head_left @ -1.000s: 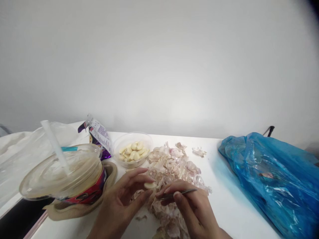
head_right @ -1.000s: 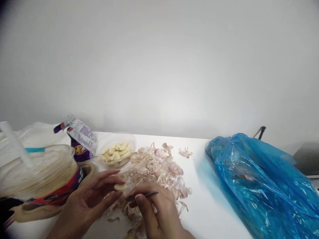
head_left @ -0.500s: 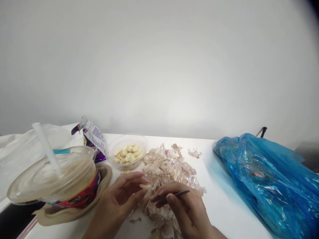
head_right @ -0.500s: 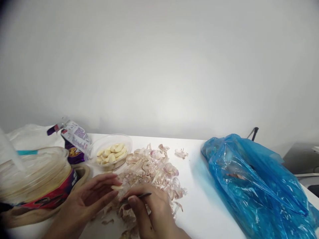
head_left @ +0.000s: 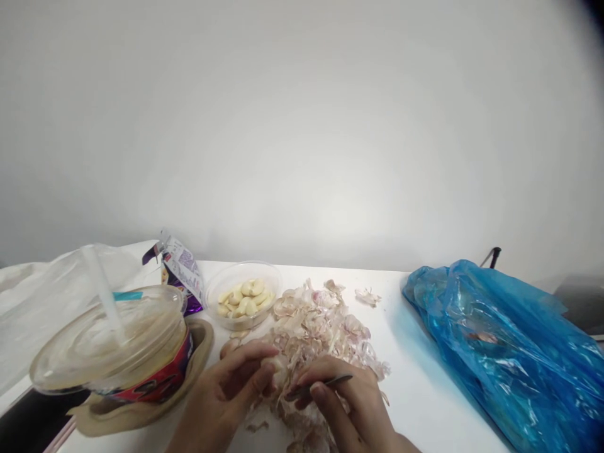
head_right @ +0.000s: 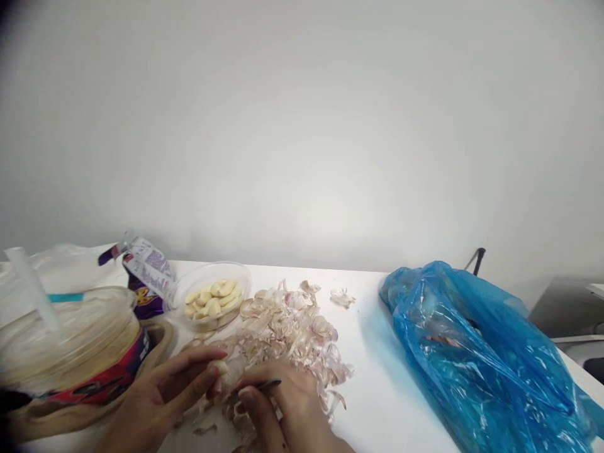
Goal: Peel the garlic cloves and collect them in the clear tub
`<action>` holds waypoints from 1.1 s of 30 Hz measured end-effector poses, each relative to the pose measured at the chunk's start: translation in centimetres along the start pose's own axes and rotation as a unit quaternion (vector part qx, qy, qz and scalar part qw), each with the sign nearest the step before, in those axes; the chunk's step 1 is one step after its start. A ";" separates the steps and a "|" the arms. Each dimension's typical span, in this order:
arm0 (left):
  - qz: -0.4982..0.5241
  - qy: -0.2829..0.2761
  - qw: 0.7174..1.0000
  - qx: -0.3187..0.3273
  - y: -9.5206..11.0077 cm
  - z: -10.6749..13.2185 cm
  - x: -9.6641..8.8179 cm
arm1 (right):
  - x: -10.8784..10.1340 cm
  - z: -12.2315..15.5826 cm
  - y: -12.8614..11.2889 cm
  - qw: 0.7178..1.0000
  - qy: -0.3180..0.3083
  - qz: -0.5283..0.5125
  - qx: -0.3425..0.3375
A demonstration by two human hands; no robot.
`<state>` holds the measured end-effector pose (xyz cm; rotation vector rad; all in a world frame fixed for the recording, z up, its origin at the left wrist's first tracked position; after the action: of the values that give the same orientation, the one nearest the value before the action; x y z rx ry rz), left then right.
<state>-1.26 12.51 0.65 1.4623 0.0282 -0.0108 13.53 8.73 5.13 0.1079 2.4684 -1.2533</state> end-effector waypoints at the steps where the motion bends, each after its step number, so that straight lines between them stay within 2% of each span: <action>1: 0.010 -0.005 1.000 0.003 0.1 0.1 0.2 | 0.0 0.0 -0.1 1.000 0.003 0.004 -0.003; 7: 0.039 -0.008 0.999 0.027 0.7 0.4 0.5 | -0.1 0.0 -0.3 0.999 0.010 0.035 -0.016; 11: 0.052 -0.019 0.998 0.017 0.5 0.4 0.8 | 0.0 0.0 -0.4 0.999 0.000 0.035 -0.030; 17: 0.081 -0.014 0.997 0.000 0.3 0.2 0.5 | -0.9 0.0 -0.5 0.999 0.034 0.024 -0.006; 21: 0.105 -0.020 0.994 -0.005 0.2 0.1 0.5 | -1.1 -0.2 -0.8 0.999 0.038 0.006 -0.021; 28: 0.127 -0.021 0.987 -0.099 -1.8 0.1 0.5 | -1.8 0.0 -0.2 0.995 0.087 0.006 -0.041; 33: 0.203 -0.075 0.959 -0.181 -3.1 0.2 1.3 | -1.9 -0.5 -1.7 0.994 0.072 0.018 -0.082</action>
<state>0.01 11.96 -2.40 1.0755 -0.3762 0.2094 14.73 8.29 7.33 0.2033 2.6690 -1.0557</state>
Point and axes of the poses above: each hand's wrist, its own z-axis away from the middle knuckle, its own x-axis out of the palm, y = z × x, the point moved 10 cm from there along -z, towards the middle knuckle, and after that the axes turned 6 degrees about -x, right-handed, at the moved point
